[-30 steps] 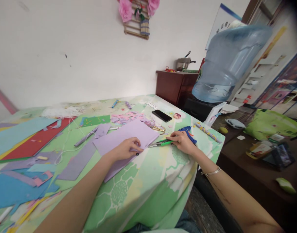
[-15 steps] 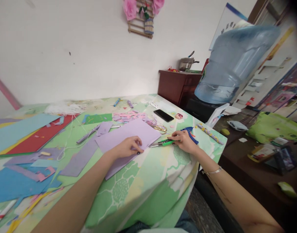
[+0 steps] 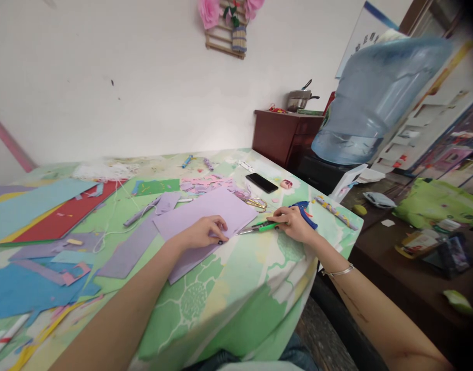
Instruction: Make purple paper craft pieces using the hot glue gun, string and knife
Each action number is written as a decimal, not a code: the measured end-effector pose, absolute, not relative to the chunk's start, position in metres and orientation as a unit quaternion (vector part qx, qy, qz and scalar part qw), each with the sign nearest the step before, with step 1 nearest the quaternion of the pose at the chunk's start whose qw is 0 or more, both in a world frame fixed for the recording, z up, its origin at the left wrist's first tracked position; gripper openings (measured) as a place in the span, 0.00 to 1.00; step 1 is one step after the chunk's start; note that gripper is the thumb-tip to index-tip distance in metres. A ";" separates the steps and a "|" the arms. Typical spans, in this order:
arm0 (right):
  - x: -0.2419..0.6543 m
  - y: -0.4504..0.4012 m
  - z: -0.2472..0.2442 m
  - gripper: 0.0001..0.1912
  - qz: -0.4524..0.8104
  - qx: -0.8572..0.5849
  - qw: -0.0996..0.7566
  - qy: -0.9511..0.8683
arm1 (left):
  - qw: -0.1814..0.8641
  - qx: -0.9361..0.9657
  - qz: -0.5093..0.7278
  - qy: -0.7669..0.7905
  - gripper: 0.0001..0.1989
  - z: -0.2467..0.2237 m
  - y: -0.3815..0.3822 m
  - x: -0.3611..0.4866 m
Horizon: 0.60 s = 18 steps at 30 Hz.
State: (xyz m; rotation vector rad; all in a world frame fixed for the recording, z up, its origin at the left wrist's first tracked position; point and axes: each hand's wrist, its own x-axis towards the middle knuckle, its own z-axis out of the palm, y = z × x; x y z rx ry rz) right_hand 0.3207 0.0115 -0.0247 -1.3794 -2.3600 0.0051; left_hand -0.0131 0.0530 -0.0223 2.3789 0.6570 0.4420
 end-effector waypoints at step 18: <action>0.313 0.009 -0.025 0.24 -0.005 -0.483 0.193 -0.854 | 0.319 0.901 0.167 0.244 0.07 -0.016 0.051 -0.017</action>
